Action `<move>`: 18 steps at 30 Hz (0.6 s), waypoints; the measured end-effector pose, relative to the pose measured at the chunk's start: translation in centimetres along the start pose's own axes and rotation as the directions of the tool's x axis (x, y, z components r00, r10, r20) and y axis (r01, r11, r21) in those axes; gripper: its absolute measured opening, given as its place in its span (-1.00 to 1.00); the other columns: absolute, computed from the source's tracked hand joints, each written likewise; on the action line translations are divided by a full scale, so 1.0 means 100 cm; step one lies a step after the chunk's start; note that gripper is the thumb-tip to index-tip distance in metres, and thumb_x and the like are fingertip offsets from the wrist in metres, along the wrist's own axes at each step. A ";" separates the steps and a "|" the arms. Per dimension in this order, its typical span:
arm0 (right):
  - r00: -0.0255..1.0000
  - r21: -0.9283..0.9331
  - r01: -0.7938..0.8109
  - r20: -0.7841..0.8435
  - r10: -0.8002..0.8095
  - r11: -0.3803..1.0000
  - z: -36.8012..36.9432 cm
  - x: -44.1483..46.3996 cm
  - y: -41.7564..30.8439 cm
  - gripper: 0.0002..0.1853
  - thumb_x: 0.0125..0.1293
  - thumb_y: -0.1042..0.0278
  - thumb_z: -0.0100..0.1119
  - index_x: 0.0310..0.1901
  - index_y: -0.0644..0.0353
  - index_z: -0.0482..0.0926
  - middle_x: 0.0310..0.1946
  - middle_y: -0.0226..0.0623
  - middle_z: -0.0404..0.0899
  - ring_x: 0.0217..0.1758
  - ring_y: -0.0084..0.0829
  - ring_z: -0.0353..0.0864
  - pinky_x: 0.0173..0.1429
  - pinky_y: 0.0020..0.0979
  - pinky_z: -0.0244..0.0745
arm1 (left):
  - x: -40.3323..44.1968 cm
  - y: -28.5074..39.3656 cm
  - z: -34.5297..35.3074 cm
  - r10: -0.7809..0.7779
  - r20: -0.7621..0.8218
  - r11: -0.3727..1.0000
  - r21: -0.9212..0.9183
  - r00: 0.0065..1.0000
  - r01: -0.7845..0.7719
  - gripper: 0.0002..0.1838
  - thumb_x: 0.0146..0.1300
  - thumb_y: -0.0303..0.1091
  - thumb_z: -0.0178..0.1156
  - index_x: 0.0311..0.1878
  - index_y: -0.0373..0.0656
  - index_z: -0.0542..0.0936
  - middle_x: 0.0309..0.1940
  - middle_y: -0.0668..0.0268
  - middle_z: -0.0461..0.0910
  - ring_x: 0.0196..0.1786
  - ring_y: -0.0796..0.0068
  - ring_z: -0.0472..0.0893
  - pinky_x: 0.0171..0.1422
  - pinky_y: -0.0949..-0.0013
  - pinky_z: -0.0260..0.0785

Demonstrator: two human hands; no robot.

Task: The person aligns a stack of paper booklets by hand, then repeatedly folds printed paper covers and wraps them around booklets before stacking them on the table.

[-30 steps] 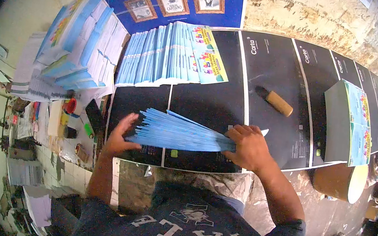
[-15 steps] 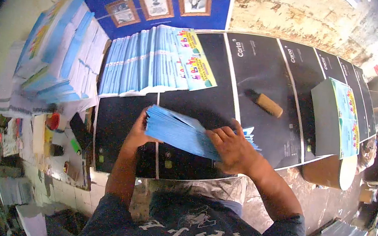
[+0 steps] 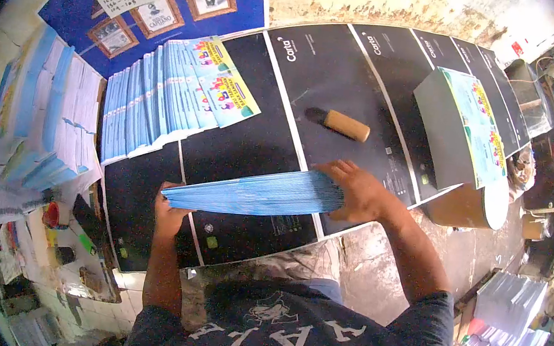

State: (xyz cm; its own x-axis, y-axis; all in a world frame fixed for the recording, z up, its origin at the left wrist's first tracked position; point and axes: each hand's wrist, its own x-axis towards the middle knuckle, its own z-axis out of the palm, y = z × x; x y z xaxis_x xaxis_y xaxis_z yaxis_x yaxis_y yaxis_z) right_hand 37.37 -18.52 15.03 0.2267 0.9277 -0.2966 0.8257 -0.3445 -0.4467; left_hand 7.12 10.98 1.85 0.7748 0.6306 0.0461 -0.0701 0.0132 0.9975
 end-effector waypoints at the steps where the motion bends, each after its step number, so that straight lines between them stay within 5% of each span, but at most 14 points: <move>1: 0.999 0.292 -0.001 -0.032 0.011 0.956 0.004 -0.005 0.012 0.06 -0.07 0.09 0.53 0.49 0.17 0.20 0.29 -0.02 0.43 0.41 -0.11 0.39 0.46 -0.21 0.27 | -0.001 0.004 0.003 -0.013 -0.022 0.999 0.036 1.000 0.013 -0.47 -0.08 -0.63 0.57 -0.06 -0.24 0.49 -0.22 0.30 0.66 -0.13 0.52 0.67 -0.04 0.37 0.62; 3: 0.993 0.427 0.064 -0.116 -0.016 0.902 0.032 -0.010 0.031 0.06 0.08 -0.12 0.46 0.52 0.22 0.14 0.35 -0.01 0.39 0.48 -0.10 0.31 0.51 -0.19 0.18 | -0.011 -0.009 0.000 0.049 -0.032 0.997 0.067 0.998 -0.046 -0.42 -0.09 -0.63 0.57 0.00 -0.22 0.46 -0.17 0.26 0.67 -0.12 0.48 0.68 0.03 0.35 0.62; 4: 0.965 0.779 0.221 -0.264 -0.013 0.587 0.059 -0.006 0.051 0.07 0.14 -0.31 0.30 0.52 0.23 0.13 0.39 -0.02 0.35 0.47 -0.08 0.31 0.53 -0.16 0.15 | -0.016 -0.008 0.004 -0.027 -0.053 1.000 -0.008 0.998 0.026 -0.36 -0.08 -0.61 0.57 0.06 -0.21 0.44 -0.07 0.22 0.64 -0.04 0.43 0.67 0.09 0.30 0.60; 5: 0.920 0.918 0.374 -0.385 0.066 0.135 0.075 -0.006 0.061 0.10 0.20 -0.51 0.14 0.53 0.24 0.12 0.43 -0.03 0.30 0.47 -0.05 0.30 0.54 -0.13 0.13 | -0.020 -0.007 0.010 -0.105 -0.064 0.991 -0.085 0.992 0.100 -0.31 -0.08 -0.60 0.58 0.12 -0.20 0.41 0.02 0.17 0.62 0.04 0.38 0.66 0.15 0.25 0.59; 6: 0.888 0.887 0.260 -0.375 0.265 0.382 0.072 -0.002 0.037 0.24 0.20 -0.74 -0.26 0.56 0.30 -0.01 0.51 -0.01 0.18 0.58 -0.05 0.11 0.62 -0.09 -0.13 | -0.019 0.002 0.025 0.137 0.089 0.984 0.105 0.987 -0.146 -0.10 -0.11 -0.55 0.61 0.31 -0.17 0.31 0.23 0.13 0.50 0.24 0.27 0.56 0.26 0.12 0.53; 7: 0.835 0.832 0.322 -0.475 0.279 0.452 0.099 0.019 0.037 0.24 0.22 -0.75 -0.45 0.56 0.32 -0.03 0.56 0.01 0.06 0.63 -0.09 0.00 0.64 -0.13 -0.23 | -0.021 0.008 0.035 0.136 0.097 0.983 0.111 0.986 -0.146 -0.10 -0.11 -0.55 0.61 0.31 -0.17 0.31 0.23 0.13 0.50 0.24 0.27 0.56 0.26 0.12 0.53; 8: 0.840 0.842 0.380 -0.487 0.239 0.383 0.097 0.025 0.028 0.22 0.24 -0.74 -0.47 0.56 0.34 -0.03 0.58 0.01 0.02 0.64 -0.10 -0.05 0.65 -0.14 -0.26 | -0.022 0.013 0.042 -0.028 -0.012 0.971 -0.236 1.000 0.025 -0.01 -0.15 -0.53 0.63 0.37 -0.16 0.27 0.28 0.13 0.46 0.29 0.25 0.52 0.29 0.08 0.50; 11: 0.861 0.858 0.409 -0.475 0.181 0.310 0.084 0.035 0.032 0.15 0.32 -0.66 -0.50 0.56 0.34 -0.03 0.60 0.00 -0.06 0.66 -0.13 -0.12 0.66 -0.17 -0.30 | -0.028 0.005 0.033 0.064 0.053 0.986 -0.158 0.997 -0.055 0.14 -0.19 -0.49 0.66 0.48 -0.14 0.17 0.30 0.15 0.43 0.31 0.25 0.49 0.30 0.09 0.49; 12: 0.825 0.864 0.476 -0.504 0.257 0.164 0.080 0.047 0.026 0.11 0.36 -0.62 -0.54 0.56 0.33 -0.03 0.60 -0.01 -0.05 0.67 -0.14 -0.14 0.66 -0.20 -0.32 | -0.030 0.000 0.029 0.075 0.062 0.997 0.025 0.995 -0.077 0.08 -0.16 -0.49 0.65 0.44 -0.15 0.21 0.26 0.16 0.46 0.27 0.28 0.52 0.27 0.11 0.50; 13: 0.820 0.857 0.487 -0.514 0.251 0.165 0.076 0.056 0.026 0.11 0.36 -0.62 -0.54 0.56 0.33 -0.03 0.60 -0.01 -0.05 0.67 -0.14 -0.14 0.66 -0.20 -0.32 | -0.028 -0.003 0.028 0.095 0.070 0.972 0.207 0.993 -0.108 0.01 -0.14 -0.50 0.65 0.39 -0.16 0.25 0.21 0.18 0.49 0.23 0.31 0.54 0.24 0.14 0.51; 14: 0.851 0.876 0.428 -0.473 0.227 0.221 0.077 0.065 0.026 0.14 0.33 -0.66 -0.56 0.56 0.32 -0.03 0.59 -0.01 -0.03 0.66 -0.13 -0.11 0.66 -0.19 -0.27 | -0.028 -0.007 0.031 0.013 -0.051 1.000 0.020 0.999 -0.012 -0.22 -0.03 -0.56 0.57 0.25 -0.20 0.34 0.07 0.23 0.57 0.12 0.37 0.60 0.20 0.19 0.51; 15: 0.877 0.886 0.370 -0.432 0.209 0.279 0.077 0.073 0.029 0.17 0.29 -0.69 -0.58 0.56 0.31 -0.02 0.58 -0.01 -0.01 0.65 -0.11 -0.08 0.65 -0.17 -0.22 | -0.020 -0.003 0.031 0.022 -0.045 0.999 0.028 0.999 -0.021 -0.22 -0.03 -0.56 0.57 0.25 -0.20 0.34 0.07 0.23 0.57 0.12 0.37 0.60 0.20 0.19 0.51; 17: 0.910 0.920 0.289 -0.350 0.224 0.264 0.084 0.073 0.036 0.20 0.28 -0.71 -0.63 0.55 0.34 0.00 0.57 0.03 0.00 0.63 -0.08 -0.04 0.65 -0.16 -0.18 | -0.015 0.000 0.034 -0.072 -0.285 0.995 0.043 0.956 0.087 -0.40 0.03 -0.59 0.49 0.12 -0.22 0.39 -0.03 0.28 0.61 0.03 0.41 0.63 0.21 0.22 0.49; 18: 0.929 0.942 0.302 -0.325 0.178 0.144 0.077 0.062 0.033 0.22 0.25 -0.73 -0.63 0.55 0.35 0.01 0.57 0.04 0.01 0.63 -0.07 -0.02 0.65 -0.16 -0.18 | -0.013 0.000 0.037 -0.023 -0.328 1.000 0.012 0.944 0.028 -0.48 0.09 -0.60 0.43 0.10 -0.24 0.42 -0.07 0.30 0.62 0.00 0.42 0.63 0.22 0.27 0.46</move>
State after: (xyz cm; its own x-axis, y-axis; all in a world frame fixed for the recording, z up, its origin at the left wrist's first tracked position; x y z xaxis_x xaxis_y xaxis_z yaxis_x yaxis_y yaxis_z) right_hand 37.52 -15.06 5.19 0.5254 0.8470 -0.0803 -0.2991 0.0955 -0.9494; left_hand 8.44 7.30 1.94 0.5270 0.8499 0.0031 -0.0405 0.0215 0.9989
